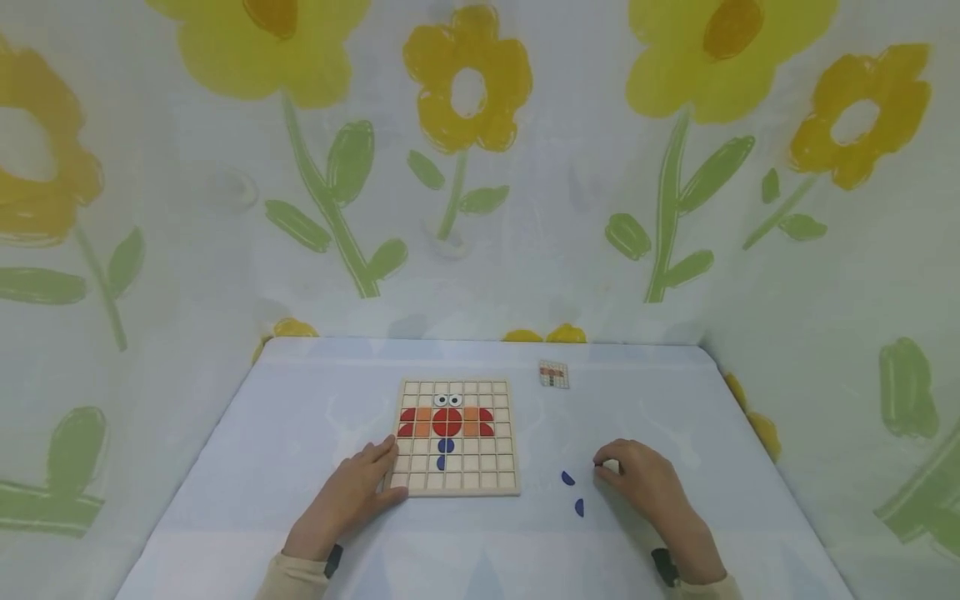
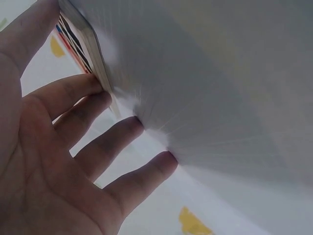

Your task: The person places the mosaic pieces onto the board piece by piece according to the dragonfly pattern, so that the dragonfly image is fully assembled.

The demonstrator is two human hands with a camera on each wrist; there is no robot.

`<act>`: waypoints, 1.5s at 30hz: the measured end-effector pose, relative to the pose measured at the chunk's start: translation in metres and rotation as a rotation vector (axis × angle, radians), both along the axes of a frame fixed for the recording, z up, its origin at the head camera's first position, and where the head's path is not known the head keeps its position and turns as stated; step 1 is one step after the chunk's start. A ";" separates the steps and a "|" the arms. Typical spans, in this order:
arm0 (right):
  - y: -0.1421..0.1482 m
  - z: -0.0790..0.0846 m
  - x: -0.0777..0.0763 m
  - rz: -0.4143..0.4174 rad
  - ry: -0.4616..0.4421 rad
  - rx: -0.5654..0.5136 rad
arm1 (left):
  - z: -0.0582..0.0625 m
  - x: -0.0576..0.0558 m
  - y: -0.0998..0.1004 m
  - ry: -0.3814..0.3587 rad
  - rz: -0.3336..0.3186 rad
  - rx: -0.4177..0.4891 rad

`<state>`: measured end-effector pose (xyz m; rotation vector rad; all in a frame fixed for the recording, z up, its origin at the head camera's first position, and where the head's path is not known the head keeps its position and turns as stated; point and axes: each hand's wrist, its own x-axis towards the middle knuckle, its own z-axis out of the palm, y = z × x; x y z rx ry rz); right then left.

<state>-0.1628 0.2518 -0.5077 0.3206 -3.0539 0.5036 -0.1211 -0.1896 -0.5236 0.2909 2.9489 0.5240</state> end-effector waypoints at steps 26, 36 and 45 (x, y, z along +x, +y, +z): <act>-0.064 0.018 -0.019 0.338 0.363 -0.209 | 0.001 -0.003 0.000 0.033 -0.021 -0.006; -0.098 0.019 -0.025 0.420 0.383 -0.254 | 0.002 0.001 -0.001 0.020 -0.009 0.007; -0.132 0.019 -0.029 0.455 0.368 -0.298 | 0.000 0.002 -0.001 0.016 -0.005 0.015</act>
